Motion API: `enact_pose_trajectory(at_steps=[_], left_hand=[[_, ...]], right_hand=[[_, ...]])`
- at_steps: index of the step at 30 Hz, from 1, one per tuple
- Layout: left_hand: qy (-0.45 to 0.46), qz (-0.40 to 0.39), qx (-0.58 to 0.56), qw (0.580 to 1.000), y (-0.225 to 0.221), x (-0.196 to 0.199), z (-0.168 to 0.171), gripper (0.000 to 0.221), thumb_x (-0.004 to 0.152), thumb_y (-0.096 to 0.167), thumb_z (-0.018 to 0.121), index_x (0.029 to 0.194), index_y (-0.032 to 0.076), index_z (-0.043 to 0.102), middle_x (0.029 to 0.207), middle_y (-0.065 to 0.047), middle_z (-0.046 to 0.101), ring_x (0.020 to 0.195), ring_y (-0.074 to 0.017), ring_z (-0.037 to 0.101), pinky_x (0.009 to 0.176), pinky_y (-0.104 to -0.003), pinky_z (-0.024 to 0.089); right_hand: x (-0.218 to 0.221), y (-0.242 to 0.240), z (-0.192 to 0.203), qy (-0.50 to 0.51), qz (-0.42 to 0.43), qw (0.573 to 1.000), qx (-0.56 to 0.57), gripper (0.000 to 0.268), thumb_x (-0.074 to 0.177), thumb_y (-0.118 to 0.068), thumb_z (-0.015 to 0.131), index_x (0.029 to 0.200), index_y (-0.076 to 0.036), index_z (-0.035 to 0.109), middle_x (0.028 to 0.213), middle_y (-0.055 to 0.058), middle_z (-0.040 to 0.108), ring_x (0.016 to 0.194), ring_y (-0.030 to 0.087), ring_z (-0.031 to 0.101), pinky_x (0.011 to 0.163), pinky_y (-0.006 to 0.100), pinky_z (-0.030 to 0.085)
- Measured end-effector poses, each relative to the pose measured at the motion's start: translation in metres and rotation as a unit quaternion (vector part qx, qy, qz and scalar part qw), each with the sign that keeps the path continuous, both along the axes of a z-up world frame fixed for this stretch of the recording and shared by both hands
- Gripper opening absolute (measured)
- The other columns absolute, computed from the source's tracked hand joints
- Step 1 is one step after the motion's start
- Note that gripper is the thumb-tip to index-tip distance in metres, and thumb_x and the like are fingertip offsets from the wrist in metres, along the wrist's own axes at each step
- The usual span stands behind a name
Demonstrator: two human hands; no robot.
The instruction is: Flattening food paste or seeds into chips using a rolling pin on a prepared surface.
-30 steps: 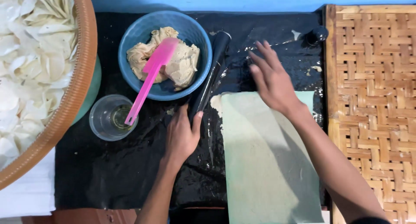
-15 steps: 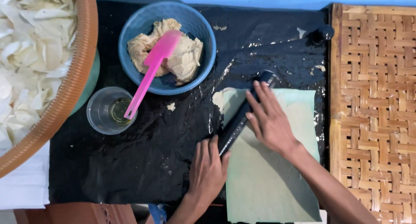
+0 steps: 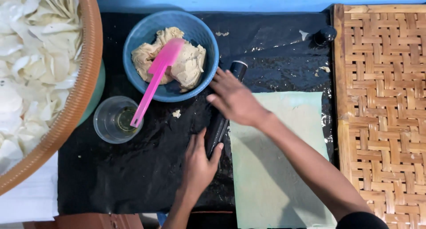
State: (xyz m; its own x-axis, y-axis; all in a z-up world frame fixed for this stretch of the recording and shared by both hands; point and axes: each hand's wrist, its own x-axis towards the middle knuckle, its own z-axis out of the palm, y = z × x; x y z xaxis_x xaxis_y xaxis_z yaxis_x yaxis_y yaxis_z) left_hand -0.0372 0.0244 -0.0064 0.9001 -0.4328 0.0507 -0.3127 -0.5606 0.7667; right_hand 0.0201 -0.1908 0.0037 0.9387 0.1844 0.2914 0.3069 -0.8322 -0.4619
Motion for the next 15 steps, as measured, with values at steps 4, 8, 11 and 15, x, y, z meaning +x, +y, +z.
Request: enact_pose_trajectory(at_steps=[4,8,11,15], left_hand=[[0.053,-0.001,-0.106,0.993,0.022,0.012,-0.006,0.045,0.094,0.025,0.071,0.128,-0.004,0.063,0.109,-0.021,0.072,0.099,-0.0353,0.071,0.085,-0.041,0.055],[0.241,-0.032,-0.214,0.946,0.037,0.024,-0.024,0.042,0.093,0.02,0.071,0.128,-0.003,0.065,0.101,-0.009,0.075,0.09,-0.0141,0.069,0.081,-0.029,0.054],[0.267,-0.059,-0.279,0.921,0.042,0.025,-0.03,0.042,0.095,0.016,0.069,0.132,-0.005,0.063,0.105,-0.004,0.073,0.093,-0.0082,0.065,0.082,-0.025,0.052],[0.27,-0.048,-0.309,0.911,0.05,0.021,-0.039,0.042,0.095,0.014,0.069,0.132,-0.005,0.063,0.105,-0.002,0.071,0.092,-0.0067,0.063,0.08,-0.024,0.051]], right_hand=[[-0.015,-0.054,0.01,-0.029,-0.126,0.99,0.058,0.031,0.104,-0.028,0.061,0.121,-0.005,0.073,0.131,0.014,0.071,0.125,0.033,0.066,0.106,0.044,0.053],[-0.02,-0.094,0.014,0.184,-0.24,0.953,-0.014,0.035,0.101,-0.037,0.067,0.113,-0.006,0.077,0.107,0.017,0.077,0.099,0.032,0.074,0.087,0.042,0.057],[-0.012,-0.106,0.0,0.303,-0.199,0.931,0.028,0.037,0.094,-0.042,0.071,0.109,-0.009,0.08,0.097,0.014,0.08,0.089,0.027,0.077,0.082,0.039,0.059],[0.007,-0.102,-0.018,0.361,-0.131,0.921,0.069,0.035,0.089,-0.039,0.076,0.104,-0.008,0.082,0.096,0.012,0.082,0.088,0.023,0.079,0.082,0.038,0.061]])
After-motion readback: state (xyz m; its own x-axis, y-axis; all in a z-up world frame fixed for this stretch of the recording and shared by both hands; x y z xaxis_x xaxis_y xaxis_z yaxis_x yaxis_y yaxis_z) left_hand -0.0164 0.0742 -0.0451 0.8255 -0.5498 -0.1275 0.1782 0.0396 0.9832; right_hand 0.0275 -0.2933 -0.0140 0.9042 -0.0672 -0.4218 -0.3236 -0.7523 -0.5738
